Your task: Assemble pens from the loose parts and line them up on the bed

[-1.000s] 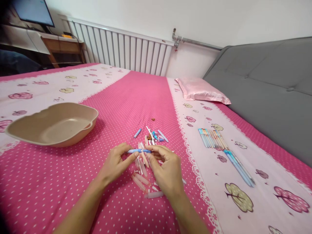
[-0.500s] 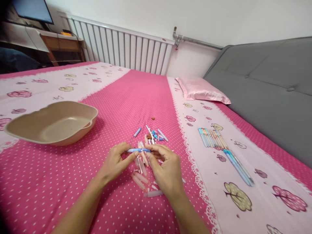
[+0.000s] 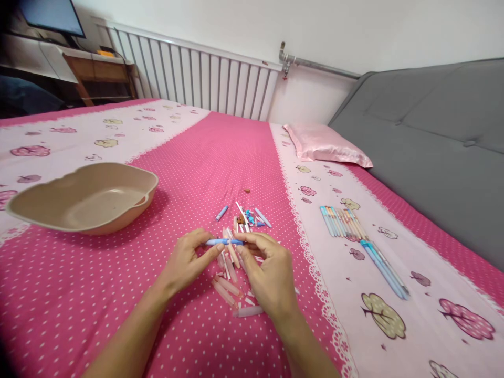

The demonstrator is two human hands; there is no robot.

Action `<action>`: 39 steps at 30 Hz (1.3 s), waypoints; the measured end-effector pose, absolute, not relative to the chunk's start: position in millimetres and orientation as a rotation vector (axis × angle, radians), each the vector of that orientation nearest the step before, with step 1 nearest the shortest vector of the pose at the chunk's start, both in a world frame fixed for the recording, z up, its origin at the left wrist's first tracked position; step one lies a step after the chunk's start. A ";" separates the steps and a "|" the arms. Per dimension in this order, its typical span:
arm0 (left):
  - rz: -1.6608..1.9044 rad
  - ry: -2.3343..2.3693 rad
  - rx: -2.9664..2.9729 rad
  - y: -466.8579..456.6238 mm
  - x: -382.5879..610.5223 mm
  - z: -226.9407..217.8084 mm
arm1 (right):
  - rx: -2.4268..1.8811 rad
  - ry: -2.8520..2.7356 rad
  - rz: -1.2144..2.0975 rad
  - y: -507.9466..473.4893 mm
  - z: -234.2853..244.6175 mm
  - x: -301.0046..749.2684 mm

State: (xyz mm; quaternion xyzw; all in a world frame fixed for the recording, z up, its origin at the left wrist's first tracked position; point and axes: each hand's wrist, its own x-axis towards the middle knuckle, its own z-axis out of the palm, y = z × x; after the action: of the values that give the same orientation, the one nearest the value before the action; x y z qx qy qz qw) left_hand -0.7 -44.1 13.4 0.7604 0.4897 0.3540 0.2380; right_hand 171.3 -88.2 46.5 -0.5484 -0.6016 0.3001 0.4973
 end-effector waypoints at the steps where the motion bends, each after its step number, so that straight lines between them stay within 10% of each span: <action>1: 0.973 1.341 2.086 -44.2 -0.8 13.1 | -1.327 -1.458 0.726 -88.4 46.8 170.9; 39: 0.919 1.353 2.224 -44.6 -0.9 13.6 | -1.362 -1.533 0.701 -87.4 42.6 170.4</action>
State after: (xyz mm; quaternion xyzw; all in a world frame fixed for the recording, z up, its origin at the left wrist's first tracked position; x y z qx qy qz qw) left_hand -0.9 -44.6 13.6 0.7911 0.4813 0.3267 0.1891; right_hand 170.4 -87.4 42.6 -0.5554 -0.6249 0.2859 0.4682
